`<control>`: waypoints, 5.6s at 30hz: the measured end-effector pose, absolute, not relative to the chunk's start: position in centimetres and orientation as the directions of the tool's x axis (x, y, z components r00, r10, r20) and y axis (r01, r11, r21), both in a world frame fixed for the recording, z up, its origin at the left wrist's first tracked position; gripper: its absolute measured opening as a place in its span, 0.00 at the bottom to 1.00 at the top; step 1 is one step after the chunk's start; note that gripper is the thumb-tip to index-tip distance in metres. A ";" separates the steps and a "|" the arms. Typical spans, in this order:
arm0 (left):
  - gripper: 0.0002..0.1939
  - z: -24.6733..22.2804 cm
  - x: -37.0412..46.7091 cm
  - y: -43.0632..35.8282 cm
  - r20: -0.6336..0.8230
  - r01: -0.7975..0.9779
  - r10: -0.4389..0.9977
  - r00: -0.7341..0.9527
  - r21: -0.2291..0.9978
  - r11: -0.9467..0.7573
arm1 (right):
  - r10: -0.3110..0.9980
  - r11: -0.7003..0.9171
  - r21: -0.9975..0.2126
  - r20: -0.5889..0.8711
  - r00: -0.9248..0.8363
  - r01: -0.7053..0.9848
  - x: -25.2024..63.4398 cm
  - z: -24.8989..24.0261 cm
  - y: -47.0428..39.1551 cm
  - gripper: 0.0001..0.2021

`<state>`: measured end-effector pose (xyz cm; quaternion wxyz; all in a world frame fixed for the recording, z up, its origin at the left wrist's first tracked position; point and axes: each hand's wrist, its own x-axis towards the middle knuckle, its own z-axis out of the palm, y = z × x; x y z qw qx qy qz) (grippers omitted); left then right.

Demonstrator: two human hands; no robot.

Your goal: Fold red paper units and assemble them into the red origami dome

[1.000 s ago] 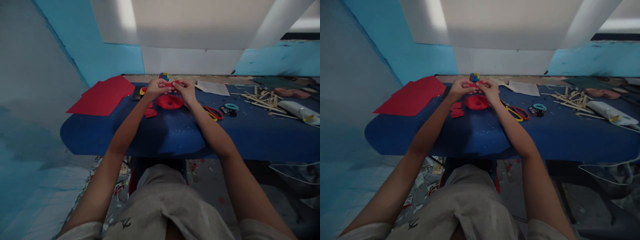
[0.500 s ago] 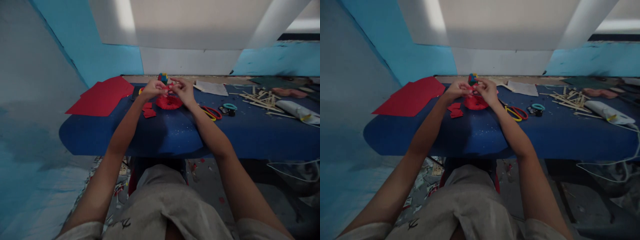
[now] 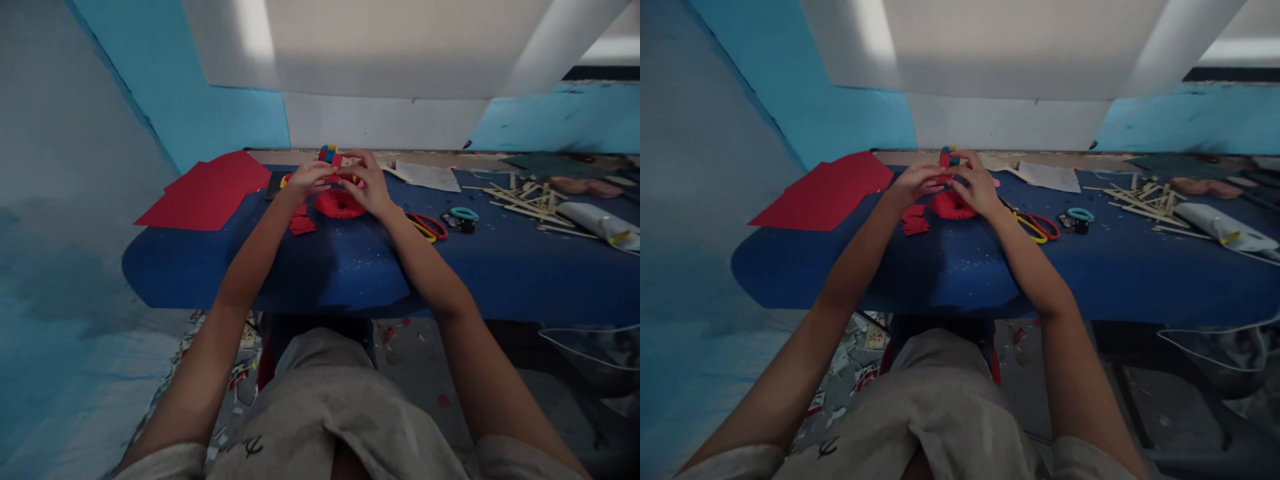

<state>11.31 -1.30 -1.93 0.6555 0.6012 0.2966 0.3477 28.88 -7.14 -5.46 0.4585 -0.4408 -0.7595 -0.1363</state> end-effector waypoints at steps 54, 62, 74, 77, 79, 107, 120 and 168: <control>0.09 -1.6 11.6 -3.5 0.568 -0.219 0.697 0.439 0.819 -0.530 | 0.574 0.610 -0.587 0.790 0.214 0.532 27.1 -4.9 -7.1 0.24; 0.10 -1.0 11.5 -4.5 0.439 -0.194 0.788 0.431 0.898 -0.394 | 0.513 0.606 -0.540 0.827 0.232 0.585 27.4 -4.5 -7.9 0.22; 0.04 -3.0 12.4 -1.2 0.563 -0.042 0.734 0.379 0.803 -0.594 | 0.550 0.497 -0.481 0.818 0.167 0.722 27.9 -5.6 -7.5 0.22; 0.03 -3.0 12.4 -1.2 0.539 -0.023 0.738 0.406 0.813 -0.582 | 0.577 0.544 -0.489 0.808 0.119 0.682 27.8 -6.2 -6.9 0.23; 0.02 -2.8 12.3 -1.4 0.490 -0.044 0.741 0.459 0.846 -0.531 | 0.589 0.580 -0.517 0.800 0.114 0.629 27.8 -6.5 -6.4 0.24; 0.06 -2.5 11.9 -1.2 0.433 0.108 0.694 0.575 0.801 -0.589 | 0.591 0.623 -0.556 0.796 0.134 0.550 28.0 -6.0 -6.4 0.15; 0.09 -1.6 11.5 -1.8 0.222 -0.028 0.801 0.556 0.968 -0.249 | 0.489 0.635 -0.251 0.863 -0.129 0.730 28.6 -5.1 -7.7 0.14; 0.08 -1.5 11.2 -1.8 0.204 -0.033 0.806 0.556 0.974 -0.224 | 0.527 0.509 -0.219 0.844 -0.100 0.832 27.5 -4.1 -8.6 0.17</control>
